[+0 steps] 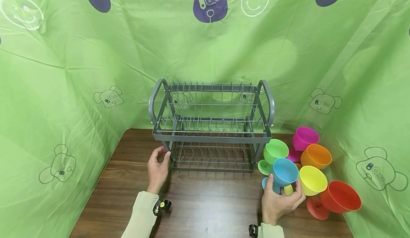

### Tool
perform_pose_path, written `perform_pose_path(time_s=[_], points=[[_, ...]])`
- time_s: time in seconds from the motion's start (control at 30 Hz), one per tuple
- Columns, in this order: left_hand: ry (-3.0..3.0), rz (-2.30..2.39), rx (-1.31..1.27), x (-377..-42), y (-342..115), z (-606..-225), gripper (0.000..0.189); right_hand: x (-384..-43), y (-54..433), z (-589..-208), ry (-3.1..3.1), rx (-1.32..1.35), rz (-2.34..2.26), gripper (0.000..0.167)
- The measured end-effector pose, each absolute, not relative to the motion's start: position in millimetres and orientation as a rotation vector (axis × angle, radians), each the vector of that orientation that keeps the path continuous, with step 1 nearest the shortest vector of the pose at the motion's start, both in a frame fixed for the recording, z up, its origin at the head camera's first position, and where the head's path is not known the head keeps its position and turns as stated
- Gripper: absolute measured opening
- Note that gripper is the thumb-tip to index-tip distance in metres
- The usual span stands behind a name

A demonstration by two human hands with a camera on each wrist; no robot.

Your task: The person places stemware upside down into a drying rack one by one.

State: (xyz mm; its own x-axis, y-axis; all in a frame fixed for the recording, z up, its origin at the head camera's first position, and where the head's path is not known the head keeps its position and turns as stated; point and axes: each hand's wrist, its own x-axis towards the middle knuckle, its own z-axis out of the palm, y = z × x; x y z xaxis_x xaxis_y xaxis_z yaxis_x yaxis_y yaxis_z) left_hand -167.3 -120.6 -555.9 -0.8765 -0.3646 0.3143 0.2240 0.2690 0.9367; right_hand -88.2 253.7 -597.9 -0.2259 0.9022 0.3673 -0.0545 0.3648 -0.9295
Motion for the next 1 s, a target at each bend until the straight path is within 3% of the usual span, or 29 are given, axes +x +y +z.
perform_pose_path(time_s=[0.23, 0.63, 1.0], points=[[-2.086, -1.621, 0.054, -179, -133, -585, 0.023, -75, 246, -572, -1.51, -0.774, 1.133, 0.08], [-2.114, -1.613, 0.09, -177, -135, -584, 0.023, -58, 236, -539, -1.54, -0.607, 1.157, 0.078], [-2.114, -1.611, 0.085, -178, -135, -583, 0.022, -52, 249, -542, -1.676, -0.434, 1.211, 0.087]])
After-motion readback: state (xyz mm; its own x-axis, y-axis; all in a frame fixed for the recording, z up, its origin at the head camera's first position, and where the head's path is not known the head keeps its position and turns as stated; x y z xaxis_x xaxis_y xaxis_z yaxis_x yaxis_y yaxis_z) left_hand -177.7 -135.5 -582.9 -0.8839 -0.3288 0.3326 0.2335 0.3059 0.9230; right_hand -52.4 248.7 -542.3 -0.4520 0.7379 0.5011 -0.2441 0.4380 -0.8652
